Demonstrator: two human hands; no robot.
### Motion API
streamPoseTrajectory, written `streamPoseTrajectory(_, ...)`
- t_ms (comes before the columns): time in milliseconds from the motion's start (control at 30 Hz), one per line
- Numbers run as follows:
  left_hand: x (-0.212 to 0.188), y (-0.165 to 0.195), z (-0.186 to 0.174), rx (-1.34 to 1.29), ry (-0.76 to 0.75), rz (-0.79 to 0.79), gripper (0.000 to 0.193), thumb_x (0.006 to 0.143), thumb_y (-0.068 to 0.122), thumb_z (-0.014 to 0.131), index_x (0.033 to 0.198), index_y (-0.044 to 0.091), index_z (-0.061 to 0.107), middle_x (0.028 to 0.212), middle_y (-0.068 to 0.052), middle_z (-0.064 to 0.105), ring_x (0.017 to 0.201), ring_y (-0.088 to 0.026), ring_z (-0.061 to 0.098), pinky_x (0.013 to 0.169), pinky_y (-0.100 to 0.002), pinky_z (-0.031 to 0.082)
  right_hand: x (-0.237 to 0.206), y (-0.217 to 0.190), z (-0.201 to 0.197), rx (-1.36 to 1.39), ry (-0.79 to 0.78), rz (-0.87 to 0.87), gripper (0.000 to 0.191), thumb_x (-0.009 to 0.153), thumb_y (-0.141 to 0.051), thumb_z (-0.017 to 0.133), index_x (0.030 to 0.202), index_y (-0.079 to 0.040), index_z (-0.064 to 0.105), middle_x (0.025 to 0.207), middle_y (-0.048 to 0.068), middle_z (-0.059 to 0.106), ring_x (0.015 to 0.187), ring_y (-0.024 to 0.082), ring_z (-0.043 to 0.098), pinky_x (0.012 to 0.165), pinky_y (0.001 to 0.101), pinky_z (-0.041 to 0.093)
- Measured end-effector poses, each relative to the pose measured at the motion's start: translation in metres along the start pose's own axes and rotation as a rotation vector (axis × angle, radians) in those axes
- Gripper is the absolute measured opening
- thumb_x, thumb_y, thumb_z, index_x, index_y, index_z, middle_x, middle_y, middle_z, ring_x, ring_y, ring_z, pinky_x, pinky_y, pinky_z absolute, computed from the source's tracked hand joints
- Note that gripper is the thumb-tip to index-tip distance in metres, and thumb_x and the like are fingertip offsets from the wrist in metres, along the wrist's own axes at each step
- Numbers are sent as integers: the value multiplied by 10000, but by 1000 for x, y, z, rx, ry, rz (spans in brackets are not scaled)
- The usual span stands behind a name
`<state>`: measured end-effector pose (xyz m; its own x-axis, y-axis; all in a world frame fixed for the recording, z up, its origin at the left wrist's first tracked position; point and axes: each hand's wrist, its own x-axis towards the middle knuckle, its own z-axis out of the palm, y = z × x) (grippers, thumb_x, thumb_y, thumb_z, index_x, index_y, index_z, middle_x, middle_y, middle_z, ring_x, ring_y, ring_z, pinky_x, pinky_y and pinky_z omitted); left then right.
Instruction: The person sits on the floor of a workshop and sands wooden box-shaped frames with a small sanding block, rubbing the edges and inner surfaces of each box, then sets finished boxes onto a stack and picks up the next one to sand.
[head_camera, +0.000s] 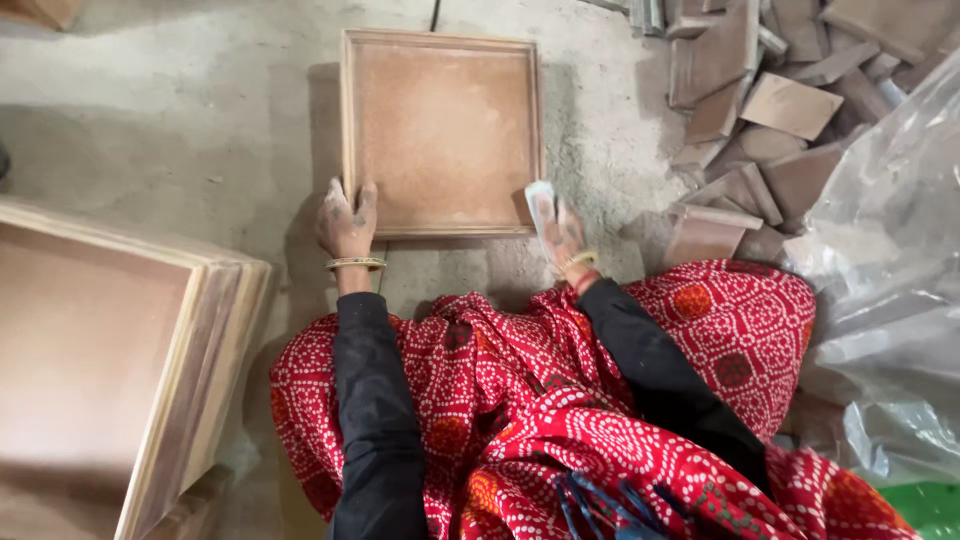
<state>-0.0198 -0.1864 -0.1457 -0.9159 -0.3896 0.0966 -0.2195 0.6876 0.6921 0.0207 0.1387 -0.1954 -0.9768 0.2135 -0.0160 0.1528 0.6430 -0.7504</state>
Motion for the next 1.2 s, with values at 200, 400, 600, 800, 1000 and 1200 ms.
streamPoseTrajectory(200,-44,-10,-4,199,-199,138,814,890,538,673,1405,-80,551,1219,-359,633,1125,-505,596,987,-556,432,0,15,-29,-193,-58,13,575,1035,-582,455,1075,-47,662,933,261,700,883,472,664,766,529,505)
streamPoseTrajectory(400,-46,-11,-1,-77,-281,-121,930,924,650,654,1364,-147,465,1212,-391,591,1109,-510,599,924,-535,480,-15,41,-41,-183,-106,-83,462,1021,-479,473,1051,-73,690,874,219,706,806,408,686,712,483,523)
streamPoseTrajectory(600,-12,14,35,-135,-66,-4,752,1061,544,575,1328,-156,508,1098,-365,619,1006,-514,616,863,-550,487,46,11,-31,-166,-148,-231,267,1010,-271,546,1158,-93,680,1082,184,720,996,353,695,852,434,549)
streamPoseTrajectory(800,-14,13,29,-18,-131,-57,713,1104,502,534,1309,-180,514,1014,-388,620,924,-556,604,785,-579,482,58,-15,-43,-271,-119,-165,320,1086,-369,522,1220,-97,621,1049,180,730,935,395,702,801,492,545)
streamPoseTrajectory(1000,-7,-3,43,-53,-168,-121,809,1106,578,456,1309,-203,502,1074,-432,605,1002,-578,593,868,-593,469,25,12,-47,-142,-212,-1,376,1032,-377,487,1283,-119,597,891,172,717,730,349,707,640,476,534)
streamPoseTrajectory(1200,-8,-18,53,-21,-148,-100,795,1119,550,452,1390,-197,479,1156,-436,598,1060,-589,577,902,-598,449,111,-13,-17,-149,-102,-207,394,1048,-396,478,1260,-86,600,907,190,723,764,388,701,670,475,548)
